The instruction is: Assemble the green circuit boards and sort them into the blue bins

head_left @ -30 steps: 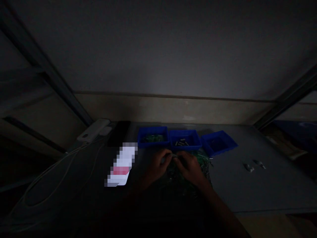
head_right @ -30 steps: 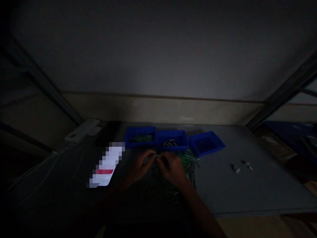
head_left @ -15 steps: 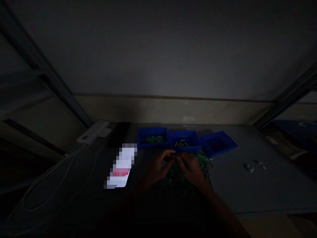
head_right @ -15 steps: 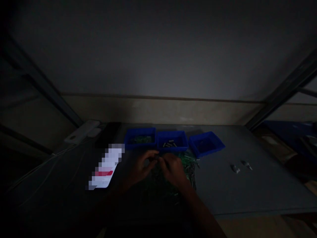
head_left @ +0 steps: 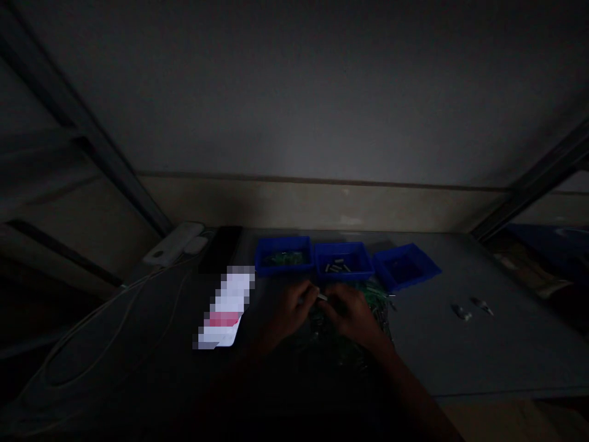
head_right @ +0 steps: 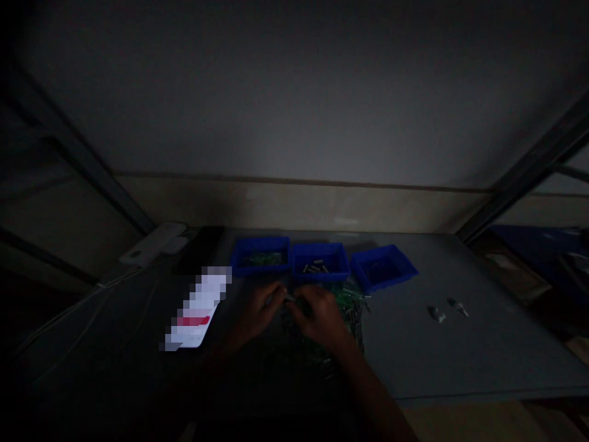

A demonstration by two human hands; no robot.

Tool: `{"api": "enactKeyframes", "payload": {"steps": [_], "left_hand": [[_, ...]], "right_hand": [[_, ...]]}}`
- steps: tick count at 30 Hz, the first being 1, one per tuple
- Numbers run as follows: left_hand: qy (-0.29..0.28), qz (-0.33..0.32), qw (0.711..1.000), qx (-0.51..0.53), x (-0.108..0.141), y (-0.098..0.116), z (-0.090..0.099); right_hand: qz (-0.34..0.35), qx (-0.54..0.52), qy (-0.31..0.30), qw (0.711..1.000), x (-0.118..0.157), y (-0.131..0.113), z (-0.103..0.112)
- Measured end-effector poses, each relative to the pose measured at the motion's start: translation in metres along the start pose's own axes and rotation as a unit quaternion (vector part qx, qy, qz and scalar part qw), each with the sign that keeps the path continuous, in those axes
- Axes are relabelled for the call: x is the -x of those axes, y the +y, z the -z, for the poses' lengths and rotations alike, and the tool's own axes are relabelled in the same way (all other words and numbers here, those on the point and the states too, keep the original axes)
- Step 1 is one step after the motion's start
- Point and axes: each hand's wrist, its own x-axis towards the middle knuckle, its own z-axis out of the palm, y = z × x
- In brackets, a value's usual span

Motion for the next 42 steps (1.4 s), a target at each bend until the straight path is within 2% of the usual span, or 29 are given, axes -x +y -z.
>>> {"api": "enactKeyframes", "payload": {"steps": [8, 14, 20, 25, 36, 42], "left_hand": [[-0.002, -0.038, 0.999, 0.023, 0.0050, 0.0039, 0.0033], [-0.013, -0.075, 0.997, -0.006, 0.0023, 0.0003, 0.0025], [-0.002, -0.078, 0.997, -0.019, -0.0004, -0.0038, 0.0033], [-0.027, -0.078, 0.996, -0.025, 0.0005, 0.0015, 0.0062], [-0.086, -0.065, 0.994, -0.010, 0.0006, -0.0020, 0.0032], [-0.096, -0.044, 0.994, -0.022, 0.0022, -0.0015, 0.0037]], "right_hand": [[-0.056, -0.031, -0.012, 0.998, -0.0022, -0.0025, 0.0035], [-0.054, -0.037, -0.044, 0.997, -0.0014, 0.0011, 0.0038], [-0.037, -0.021, -0.092, 0.995, 0.0001, 0.0030, 0.0020], [-0.025, -0.017, -0.102, 0.994, -0.0003, 0.0035, 0.0013], [-0.011, -0.064, -0.133, 0.989, 0.0008, 0.0044, 0.0044], [-0.015, -0.064, -0.130, 0.989, -0.0006, 0.0004, 0.0060]]}}
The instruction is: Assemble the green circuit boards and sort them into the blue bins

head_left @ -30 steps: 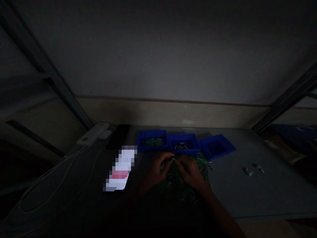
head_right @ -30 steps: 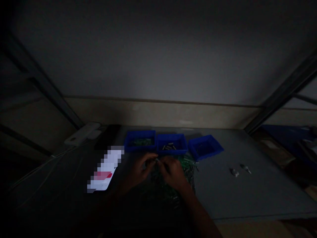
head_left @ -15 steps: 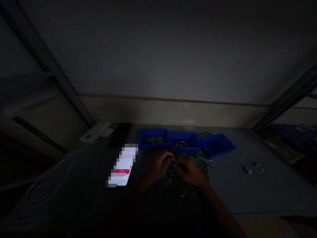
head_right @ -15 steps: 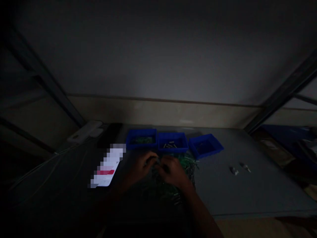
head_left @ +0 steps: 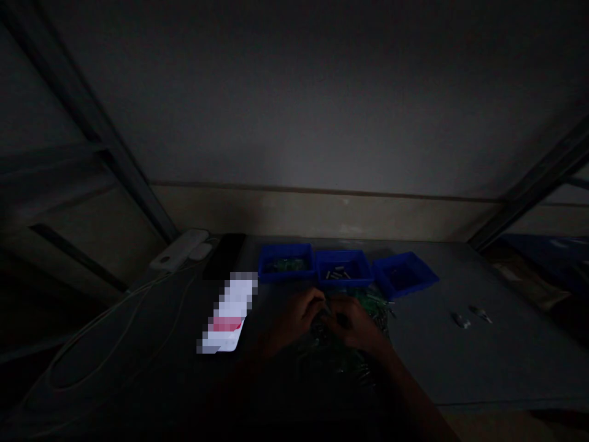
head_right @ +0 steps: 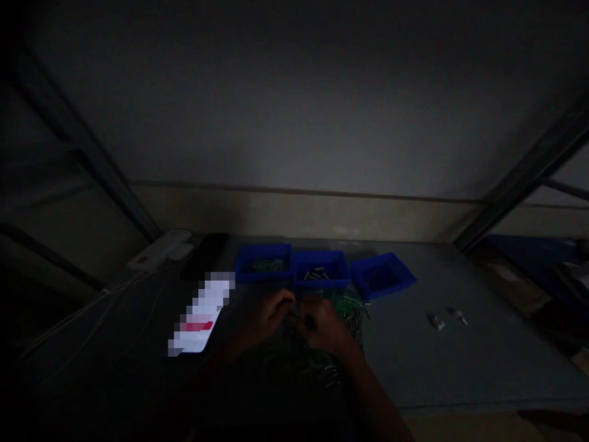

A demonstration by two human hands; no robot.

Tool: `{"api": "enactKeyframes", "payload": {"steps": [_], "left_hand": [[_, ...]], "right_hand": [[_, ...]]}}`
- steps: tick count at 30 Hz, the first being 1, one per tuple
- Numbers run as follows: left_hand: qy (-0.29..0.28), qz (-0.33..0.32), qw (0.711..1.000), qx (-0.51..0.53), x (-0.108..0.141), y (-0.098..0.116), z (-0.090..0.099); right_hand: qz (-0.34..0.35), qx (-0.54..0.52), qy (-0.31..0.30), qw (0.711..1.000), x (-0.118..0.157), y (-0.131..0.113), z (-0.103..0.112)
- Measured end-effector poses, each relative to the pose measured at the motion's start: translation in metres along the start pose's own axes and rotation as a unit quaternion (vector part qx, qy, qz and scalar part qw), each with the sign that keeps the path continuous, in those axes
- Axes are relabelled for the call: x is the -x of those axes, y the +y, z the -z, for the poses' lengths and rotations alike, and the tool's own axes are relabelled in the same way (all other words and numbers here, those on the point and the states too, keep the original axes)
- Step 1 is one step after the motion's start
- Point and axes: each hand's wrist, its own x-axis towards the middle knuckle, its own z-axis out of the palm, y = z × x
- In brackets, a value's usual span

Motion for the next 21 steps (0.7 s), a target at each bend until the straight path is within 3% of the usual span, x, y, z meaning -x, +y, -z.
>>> {"api": "enactKeyframes", "payload": {"steps": [21], "left_hand": [[-0.021, 0.002, 1.000, 0.003, 0.0019, 0.0037, 0.0022]], "right_hand": [[0.026, 0.008, -0.022, 0.999, -0.0009, 0.0007, 0.0011]]}}
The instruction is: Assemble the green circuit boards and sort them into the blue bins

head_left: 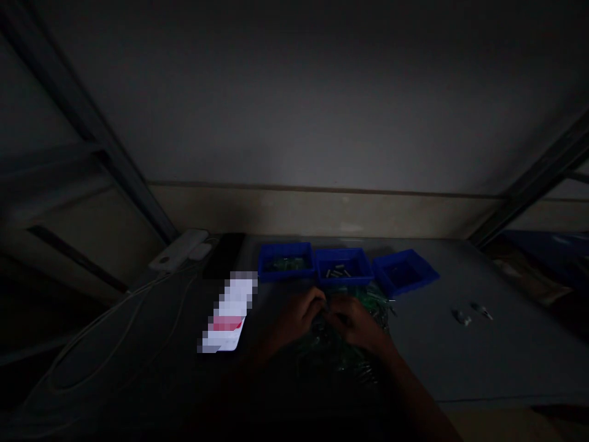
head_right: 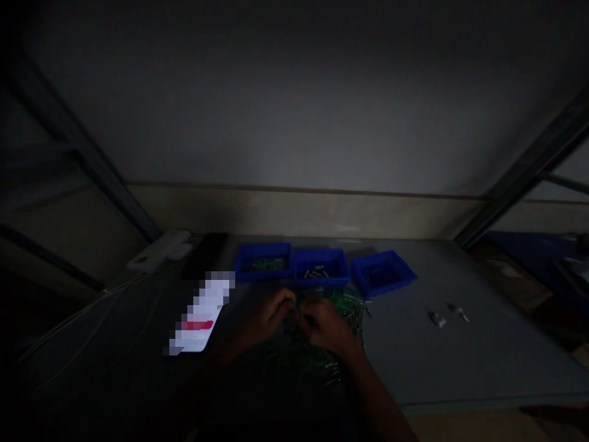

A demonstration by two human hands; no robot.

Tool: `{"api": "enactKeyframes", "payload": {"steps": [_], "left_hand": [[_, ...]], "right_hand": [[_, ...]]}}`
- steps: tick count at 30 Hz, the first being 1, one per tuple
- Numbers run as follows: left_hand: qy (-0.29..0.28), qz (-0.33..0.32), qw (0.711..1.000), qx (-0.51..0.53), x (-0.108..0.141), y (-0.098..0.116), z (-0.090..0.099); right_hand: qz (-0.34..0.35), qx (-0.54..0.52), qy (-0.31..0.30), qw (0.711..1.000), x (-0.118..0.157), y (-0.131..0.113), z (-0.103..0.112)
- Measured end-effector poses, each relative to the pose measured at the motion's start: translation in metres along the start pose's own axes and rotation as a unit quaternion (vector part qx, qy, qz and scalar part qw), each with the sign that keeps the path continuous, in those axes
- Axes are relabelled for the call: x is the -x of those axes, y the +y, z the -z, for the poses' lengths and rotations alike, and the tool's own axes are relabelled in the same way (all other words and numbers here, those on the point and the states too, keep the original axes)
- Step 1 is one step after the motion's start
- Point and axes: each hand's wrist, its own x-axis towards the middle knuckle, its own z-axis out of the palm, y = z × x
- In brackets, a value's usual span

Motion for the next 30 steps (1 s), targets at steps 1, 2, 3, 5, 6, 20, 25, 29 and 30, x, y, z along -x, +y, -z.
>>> {"api": "enactKeyframes", "payload": {"steps": [1, 2, 3, 5, 6, 20, 25, 29, 30], "left_hand": [[0.001, 0.000, 1.000, 0.000, 0.0000, -0.0007, 0.0000], [0.007, 0.003, 1.000, -0.002, -0.0001, -0.0014, 0.0000], [0.019, 0.007, 1.000, -0.007, -0.0004, -0.0022, 0.0000], [0.046, 0.019, 0.999, -0.020, -0.0014, -0.0038, -0.0004], [0.056, 0.025, 0.998, -0.027, -0.0020, -0.0045, -0.0008], [0.033, -0.012, 0.999, 0.022, -0.0024, -0.0017, 0.0010], [0.028, -0.001, 1.000, 0.006, -0.0027, -0.0001, 0.0020], [0.020, -0.014, 1.000, 0.009, -0.0024, 0.0002, 0.0031], [0.016, -0.016, 1.000, 0.012, -0.0022, 0.0005, 0.0035]], "right_hand": [[0.001, 0.012, 0.002, 1.000, -0.0004, -0.0004, -0.0002], [0.000, 0.030, 0.010, 0.999, -0.0008, -0.0005, -0.0005], [-0.003, 0.050, 0.024, 0.998, -0.0010, -0.0004, -0.0010], [-0.012, 0.086, 0.062, 0.994, -0.0009, 0.0006, -0.0026], [-0.017, 0.097, 0.080, 0.992, -0.0008, 0.0013, -0.0036], [-0.073, 0.024, 0.086, 0.993, -0.0005, 0.0009, -0.0011], [-0.063, 0.025, 0.049, 0.996, 0.0008, 0.0024, -0.0022], [-0.056, 0.002, 0.060, 0.997, 0.0008, 0.0012, -0.0012], [-0.057, -0.009, 0.058, 0.997, 0.0008, 0.0005, -0.0006]]}}
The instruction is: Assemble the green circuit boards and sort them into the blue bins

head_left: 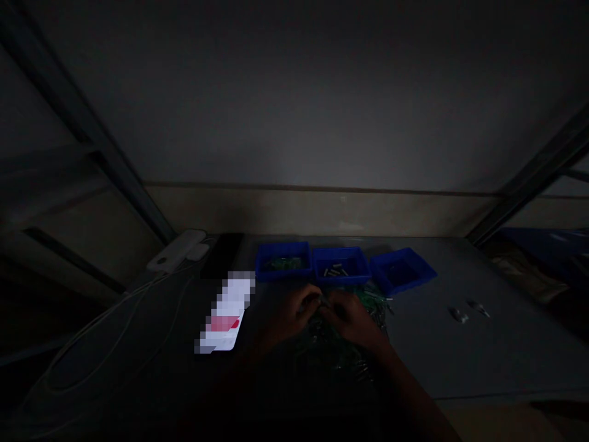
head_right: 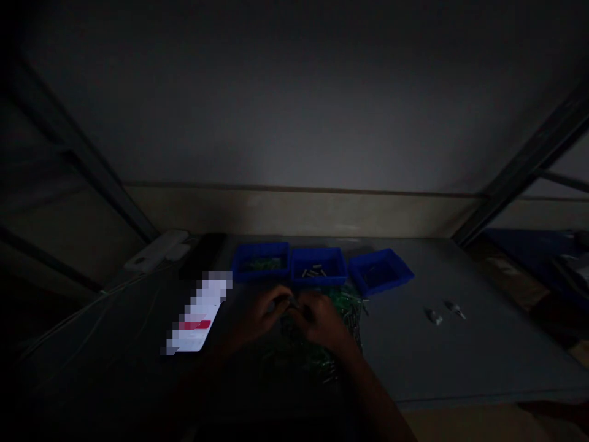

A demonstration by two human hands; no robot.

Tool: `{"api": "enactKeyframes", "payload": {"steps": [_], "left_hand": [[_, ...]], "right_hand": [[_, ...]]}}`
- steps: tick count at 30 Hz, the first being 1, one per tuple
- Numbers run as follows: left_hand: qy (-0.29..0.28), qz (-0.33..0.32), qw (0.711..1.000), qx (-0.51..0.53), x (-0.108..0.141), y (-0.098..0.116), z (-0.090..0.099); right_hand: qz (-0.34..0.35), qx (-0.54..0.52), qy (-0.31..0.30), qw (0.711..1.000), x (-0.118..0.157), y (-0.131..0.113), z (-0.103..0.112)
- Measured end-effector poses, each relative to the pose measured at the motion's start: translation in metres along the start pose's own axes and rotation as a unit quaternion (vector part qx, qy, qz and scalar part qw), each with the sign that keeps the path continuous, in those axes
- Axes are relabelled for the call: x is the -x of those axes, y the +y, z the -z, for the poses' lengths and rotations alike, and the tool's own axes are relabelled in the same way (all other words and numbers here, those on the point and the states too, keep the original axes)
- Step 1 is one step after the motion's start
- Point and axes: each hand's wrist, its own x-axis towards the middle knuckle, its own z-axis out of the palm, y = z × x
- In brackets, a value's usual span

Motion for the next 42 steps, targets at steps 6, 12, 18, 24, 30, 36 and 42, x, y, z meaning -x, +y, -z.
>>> {"api": "enactKeyframes", "payload": {"steps": [6, 12, 18, 24, 30, 36, 42], "left_hand": [[-0.035, 0.011, 0.999, 0.010, 0.001, 0.003, 0.004], [-0.065, 0.007, 0.998, 0.013, 0.002, 0.002, 0.005], [-0.082, 0.021, 0.996, 0.007, 0.003, 0.001, 0.002], [-0.104, 0.035, 0.994, 0.000, 0.002, 0.004, 0.002], [-0.089, 0.039, 0.995, 0.018, 0.001, 0.009, 0.003], [-0.043, 0.047, 0.998, -0.028, 0.000, 0.003, 0.003], [-0.021, 0.056, 0.997, -0.053, -0.001, -0.004, -0.002]], "right_hand": [[-0.013, -0.068, -0.035, 0.997, 0.001, -0.002, 0.002], [-0.023, -0.113, -0.054, 0.992, 0.001, -0.003, 0.004], [-0.043, -0.137, -0.079, 0.986, 0.001, -0.003, 0.007], [-0.040, -0.143, -0.095, 0.984, 0.002, 0.002, 0.009], [-0.011, -0.118, -0.094, 0.989, 0.001, 0.007, 0.006], [-0.008, 0.017, 0.001, 1.000, 0.001, 0.001, 0.007], [0.011, 0.060, 0.009, 0.998, 0.000, -0.001, 0.004]]}}
